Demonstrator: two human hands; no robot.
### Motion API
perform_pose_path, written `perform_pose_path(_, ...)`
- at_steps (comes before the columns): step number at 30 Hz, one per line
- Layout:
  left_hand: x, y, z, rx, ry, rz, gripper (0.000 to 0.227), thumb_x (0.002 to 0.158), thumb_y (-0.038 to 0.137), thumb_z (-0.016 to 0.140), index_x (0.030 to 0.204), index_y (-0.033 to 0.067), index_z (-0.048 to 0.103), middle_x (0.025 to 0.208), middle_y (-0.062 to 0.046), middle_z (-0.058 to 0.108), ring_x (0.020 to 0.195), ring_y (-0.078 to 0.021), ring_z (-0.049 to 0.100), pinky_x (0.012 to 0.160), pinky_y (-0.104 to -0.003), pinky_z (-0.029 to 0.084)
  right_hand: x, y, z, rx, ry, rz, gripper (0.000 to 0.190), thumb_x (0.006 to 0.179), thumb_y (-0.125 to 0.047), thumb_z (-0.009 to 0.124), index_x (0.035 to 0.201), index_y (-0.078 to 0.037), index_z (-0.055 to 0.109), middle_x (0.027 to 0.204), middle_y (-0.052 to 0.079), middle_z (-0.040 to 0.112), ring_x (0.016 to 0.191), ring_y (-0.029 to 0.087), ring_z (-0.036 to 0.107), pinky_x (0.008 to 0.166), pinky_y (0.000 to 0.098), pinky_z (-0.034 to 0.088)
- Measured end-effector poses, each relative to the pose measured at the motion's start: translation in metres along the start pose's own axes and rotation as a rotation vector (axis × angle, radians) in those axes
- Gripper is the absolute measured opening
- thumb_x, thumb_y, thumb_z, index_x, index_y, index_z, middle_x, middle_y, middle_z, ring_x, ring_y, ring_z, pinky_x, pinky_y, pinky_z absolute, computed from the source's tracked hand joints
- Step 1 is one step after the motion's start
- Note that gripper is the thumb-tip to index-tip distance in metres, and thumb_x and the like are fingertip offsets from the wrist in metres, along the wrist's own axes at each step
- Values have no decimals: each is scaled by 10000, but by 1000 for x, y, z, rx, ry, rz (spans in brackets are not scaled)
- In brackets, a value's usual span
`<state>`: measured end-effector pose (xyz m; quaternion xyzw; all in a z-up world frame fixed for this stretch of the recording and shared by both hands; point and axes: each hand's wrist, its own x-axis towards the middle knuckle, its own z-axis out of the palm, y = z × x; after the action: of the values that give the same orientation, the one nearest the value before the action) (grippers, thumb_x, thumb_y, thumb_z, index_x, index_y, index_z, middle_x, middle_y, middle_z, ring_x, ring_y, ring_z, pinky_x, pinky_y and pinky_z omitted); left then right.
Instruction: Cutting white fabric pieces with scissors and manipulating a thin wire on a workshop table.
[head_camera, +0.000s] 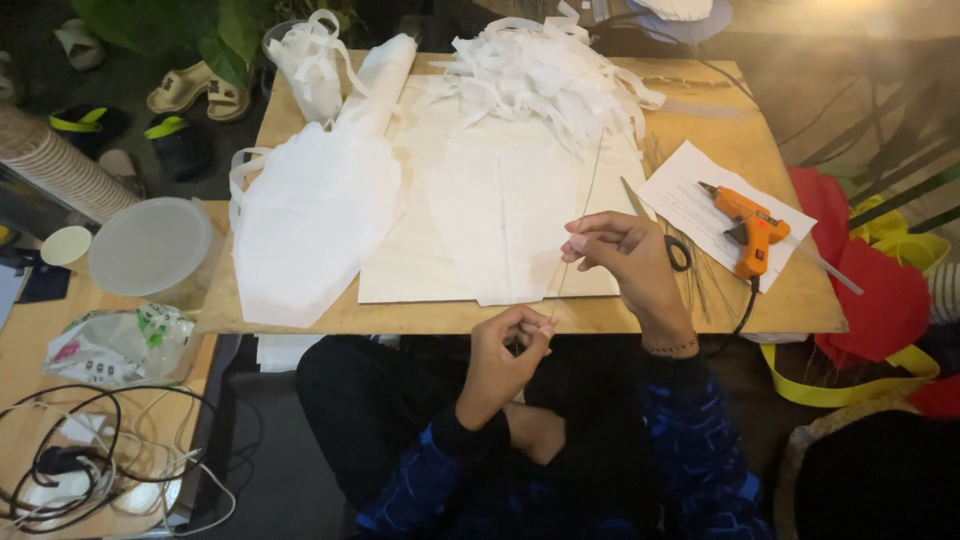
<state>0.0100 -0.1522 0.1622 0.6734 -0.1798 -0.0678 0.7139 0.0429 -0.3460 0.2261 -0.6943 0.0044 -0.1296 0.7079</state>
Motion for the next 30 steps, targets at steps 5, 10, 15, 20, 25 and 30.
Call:
perform_pose_path(5, -9, -14, 4, -46, -22, -41, 112, 843, 7, 693, 941, -13, 745, 691, -137, 739, 626, -168, 717, 653, -311, 566, 18, 12, -20, 40, 24, -17, 258, 858, -18, 763, 1088, 81, 699, 813, 209, 733, 736, 253, 763, 623, 280, 621)
perform_pose_path(10, -9, -13, -2, -59, -37, -40, 119, 852, 7, 688, 952, -18, 748, 703, -140, 744, 629, -160, 702, 648, -304, 551, 25, 24, -25, 74, 34, -13, 248, 856, -5, 762, 1077, 88, 695, 818, 214, 728, 738, 258, 761, 615, 271, 617)
perform_pose_path(15, -15, -10, -4, -45, -80, -50, 90, 876, 30, 714, 949, -12, 746, 726, -149, 752, 639, -185, 734, 659, -312, 561, 39, 28, -39, 124, 49, -2, 283, 886, -53, 761, 1134, 62, 688, 847, 201, 729, 778, 244, 767, 657, 268, 639)
perform_pose_path(20, -10, -21, -10, -84, -95, -65, 91, 894, 32, 706, 960, -17, 745, 703, -151, 740, 619, -176, 719, 632, -291, 555, 46, 30, -30, 141, 59, 35, 237, 881, -34, 751, 1100, 39, 699, 840, 174, 723, 771, 217, 762, 653, 247, 630)
perform_pose_path(25, -7, -16, -17, -270, -194, -128, 152, 903, 73, 717, 1006, -38, 730, 746, -160, 725, 649, -171, 716, 659, -282, 566, 62, 40, -39, 221, 58, 103, 237, 894, -63, 744, 1116, 1, 693, 835, 144, 717, 763, 189, 763, 647, 236, 641)
perform_pose_path(30, -6, -8, -22, -413, -240, -247, 165, 937, 103, 714, 1038, -27, 713, 861, -137, 723, 705, -155, 722, 707, -289, 594, 72, 43, -43, 228, 69, 81, 194, 894, -50, 739, 1079, -19, 689, 824, 133, 700, 760, 177, 753, 667, 242, 640)
